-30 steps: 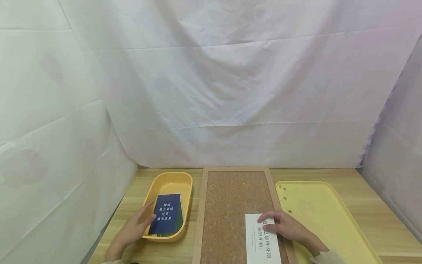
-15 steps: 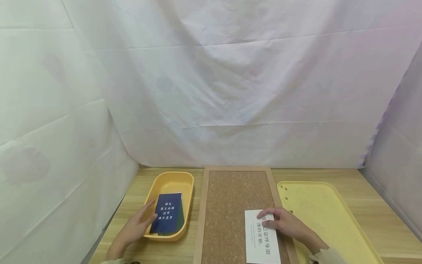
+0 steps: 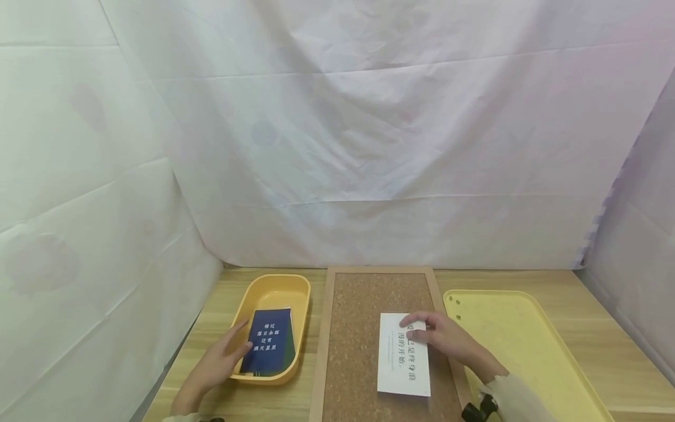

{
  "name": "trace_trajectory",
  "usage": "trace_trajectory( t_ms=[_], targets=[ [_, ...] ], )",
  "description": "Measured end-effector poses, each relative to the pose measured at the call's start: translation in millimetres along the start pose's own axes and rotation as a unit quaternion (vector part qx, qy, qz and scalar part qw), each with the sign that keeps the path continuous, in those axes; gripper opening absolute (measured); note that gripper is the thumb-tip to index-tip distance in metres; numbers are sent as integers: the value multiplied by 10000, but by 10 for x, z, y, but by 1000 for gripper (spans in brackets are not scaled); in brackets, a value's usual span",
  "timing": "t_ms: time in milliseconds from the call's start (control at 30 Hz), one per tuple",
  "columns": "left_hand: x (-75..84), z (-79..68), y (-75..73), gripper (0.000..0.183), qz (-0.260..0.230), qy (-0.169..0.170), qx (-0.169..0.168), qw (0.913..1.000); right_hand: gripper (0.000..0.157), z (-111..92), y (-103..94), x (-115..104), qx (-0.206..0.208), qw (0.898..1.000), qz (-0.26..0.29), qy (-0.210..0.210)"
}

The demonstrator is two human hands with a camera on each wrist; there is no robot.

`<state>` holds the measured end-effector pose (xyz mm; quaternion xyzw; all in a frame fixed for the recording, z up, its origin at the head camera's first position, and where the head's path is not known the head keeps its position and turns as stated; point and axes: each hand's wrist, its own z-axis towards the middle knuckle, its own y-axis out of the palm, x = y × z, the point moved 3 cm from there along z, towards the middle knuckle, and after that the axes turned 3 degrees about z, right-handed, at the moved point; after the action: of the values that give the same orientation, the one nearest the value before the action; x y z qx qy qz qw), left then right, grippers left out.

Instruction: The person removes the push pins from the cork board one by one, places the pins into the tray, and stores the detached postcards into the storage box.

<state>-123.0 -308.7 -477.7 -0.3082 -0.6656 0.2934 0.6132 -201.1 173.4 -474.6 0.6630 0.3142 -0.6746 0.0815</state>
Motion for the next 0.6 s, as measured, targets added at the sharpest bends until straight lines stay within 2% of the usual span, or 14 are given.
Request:
trace_trajectory(
  t_ms=[233,400,600],
  targets=[
    [-20,3,-11,61,42,0,16,10000,21,193,77,-145,194,9997,-147,25],
    [-19,2,-17,61,25,-58,-6,10000,23,336,190,-271,99,9999,137,-1],
    [-14,-16,-10,62,20,-119,-17,9999,21,462,303,-401,15,10000,36,-52]
  ],
)
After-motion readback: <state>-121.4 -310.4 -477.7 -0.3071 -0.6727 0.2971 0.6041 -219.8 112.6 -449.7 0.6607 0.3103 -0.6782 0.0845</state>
